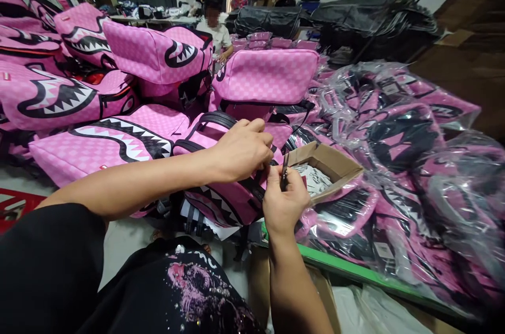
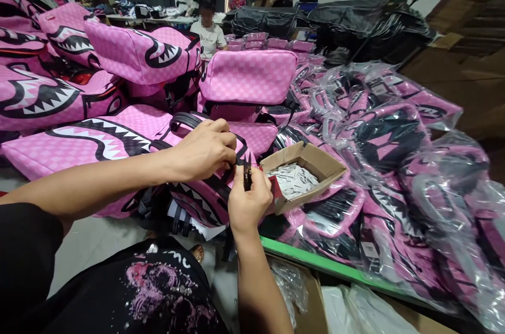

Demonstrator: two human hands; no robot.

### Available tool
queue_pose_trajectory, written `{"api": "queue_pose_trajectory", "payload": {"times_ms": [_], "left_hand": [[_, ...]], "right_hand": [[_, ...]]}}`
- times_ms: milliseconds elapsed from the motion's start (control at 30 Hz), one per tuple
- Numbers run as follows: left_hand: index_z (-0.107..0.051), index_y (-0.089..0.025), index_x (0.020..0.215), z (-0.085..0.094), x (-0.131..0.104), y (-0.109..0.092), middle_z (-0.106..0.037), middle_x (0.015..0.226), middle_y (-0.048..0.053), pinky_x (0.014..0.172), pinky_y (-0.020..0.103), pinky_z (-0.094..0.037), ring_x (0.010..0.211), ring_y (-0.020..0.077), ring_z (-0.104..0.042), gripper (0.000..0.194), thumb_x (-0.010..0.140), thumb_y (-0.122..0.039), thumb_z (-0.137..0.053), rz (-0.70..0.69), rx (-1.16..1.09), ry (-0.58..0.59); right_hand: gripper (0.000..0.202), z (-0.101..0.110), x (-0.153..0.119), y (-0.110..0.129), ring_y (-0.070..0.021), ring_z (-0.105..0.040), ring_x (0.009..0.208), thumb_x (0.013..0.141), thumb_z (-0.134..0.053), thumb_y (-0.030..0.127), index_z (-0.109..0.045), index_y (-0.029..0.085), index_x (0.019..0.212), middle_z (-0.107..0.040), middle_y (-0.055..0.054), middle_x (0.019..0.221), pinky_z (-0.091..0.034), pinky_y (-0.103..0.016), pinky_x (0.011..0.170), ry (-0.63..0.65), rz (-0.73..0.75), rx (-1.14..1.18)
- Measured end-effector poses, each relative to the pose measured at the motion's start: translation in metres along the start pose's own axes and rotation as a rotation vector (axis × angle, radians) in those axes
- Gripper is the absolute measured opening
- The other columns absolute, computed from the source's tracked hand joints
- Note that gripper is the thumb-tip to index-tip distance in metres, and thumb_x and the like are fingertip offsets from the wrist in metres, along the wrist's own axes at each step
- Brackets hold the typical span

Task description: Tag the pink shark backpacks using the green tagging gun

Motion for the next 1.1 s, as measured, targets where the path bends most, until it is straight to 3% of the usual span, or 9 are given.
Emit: {"api": "queue_pose_trajectory", "payload": {"times_ms": [100,233,433,600,767,833,933,1100], "left_hand": [[-0.073,-0.021,0.079,-0.001,0.003,-0.005,-0.068,0.090,0.004,0.080,0.041,-0.033,0.102,0.0257,-0.051,0.015,0.088,-0.032,-0.068,0.006,0.023,-0.013],[-0.070,-0.021,0.081,-0.007,0.003,-0.010,-0.068,0.093,0.002,0.095,0.045,-0.034,0.105,0.0237,-0.052,0.025,0.098,-0.026,-0.053,-0.065,0.069,-0.077],[-0.067,-0.019,0.086,-0.015,-0.002,-0.016,-0.067,0.099,0.002,0.094,0.043,-0.040,0.109,0.0230,-0.054,0.029,0.101,-0.022,-0.043,0.017,0.119,-0.083],[-0.067,-0.020,0.085,-0.021,-0.002,-0.016,-0.067,0.098,0.002,0.094,0.045,-0.041,0.109,0.0235,-0.055,0.021,0.097,-0.020,-0.049,0.023,0.088,-0.127],[-0.067,-0.022,0.084,-0.029,-0.005,-0.006,-0.069,0.102,0.000,0.092,0.045,-0.037,0.111,0.0233,-0.053,0.014,0.094,-0.023,-0.057,0.019,0.003,-0.230],[-0.067,-0.022,0.085,-0.030,-0.008,-0.003,-0.069,0.101,0.000,0.092,0.044,-0.036,0.110,0.0222,-0.052,0.016,0.096,-0.025,-0.055,0.015,-0.030,-0.250],[-0.067,-0.022,0.085,-0.030,-0.013,-0.002,-0.068,0.101,0.001,0.093,0.042,-0.034,0.109,0.0203,-0.052,0.021,0.098,-0.025,-0.051,-0.010,-0.070,-0.297],[-0.066,-0.022,0.085,-0.031,-0.014,-0.004,-0.067,0.104,0.001,0.096,0.041,-0.034,0.110,0.0197,-0.052,0.024,0.099,-0.027,-0.048,-0.042,-0.066,-0.335]], "right_hand": [[0.024,0.001,0.000,0.000,-0.0165,-0.052,0.067,0.090,-0.057,0.040,-0.062,0.019,0.080,-0.059,-0.002,0.070,-0.041,-0.029,0.066,0.002,-0.002,-0.009],[0.023,0.003,0.000,0.000,-0.0162,-0.051,0.066,0.087,-0.057,0.039,-0.061,0.019,0.078,-0.059,-0.002,0.069,-0.041,-0.028,0.064,-0.020,-0.017,-0.013],[0.024,0.005,0.004,0.003,-0.0130,-0.048,0.059,0.087,-0.059,0.039,-0.061,0.019,0.075,-0.055,0.002,0.063,-0.038,-0.027,0.060,-0.002,0.001,0.062],[0.026,0.010,0.005,0.004,-0.0116,-0.047,0.057,0.089,-0.061,0.038,-0.060,0.018,0.073,-0.053,0.003,0.061,-0.036,-0.026,0.058,0.030,0.030,0.100],[0.036,0.037,-0.004,0.002,-0.0151,-0.056,0.066,0.083,-0.072,0.049,-0.063,0.018,0.098,-0.064,-0.002,0.081,-0.043,-0.029,0.063,0.043,0.042,0.013],[0.042,0.049,-0.011,0.000,-0.0188,-0.060,0.074,0.083,-0.071,0.051,-0.062,0.019,0.108,-0.066,-0.005,0.088,-0.045,-0.032,0.069,0.097,0.085,-0.105],[0.030,0.061,-0.018,-0.002,-0.0206,-0.060,0.078,0.091,-0.062,0.044,-0.063,0.020,0.108,-0.068,-0.005,0.087,-0.044,-0.036,0.076,0.160,0.214,-0.261],[0.024,0.058,-0.014,-0.003,-0.0168,-0.059,0.071,0.096,-0.059,0.039,-0.064,0.019,0.108,-0.069,-0.003,0.082,-0.044,-0.033,0.079,0.183,0.430,-0.281]]}}
Point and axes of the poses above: each hand's wrist, its own x-axis towards the middle knuckle, its own z-axis out of the back of the hand, y = z × x, the point moved 1 cm from there along x, towards the middle knuckle
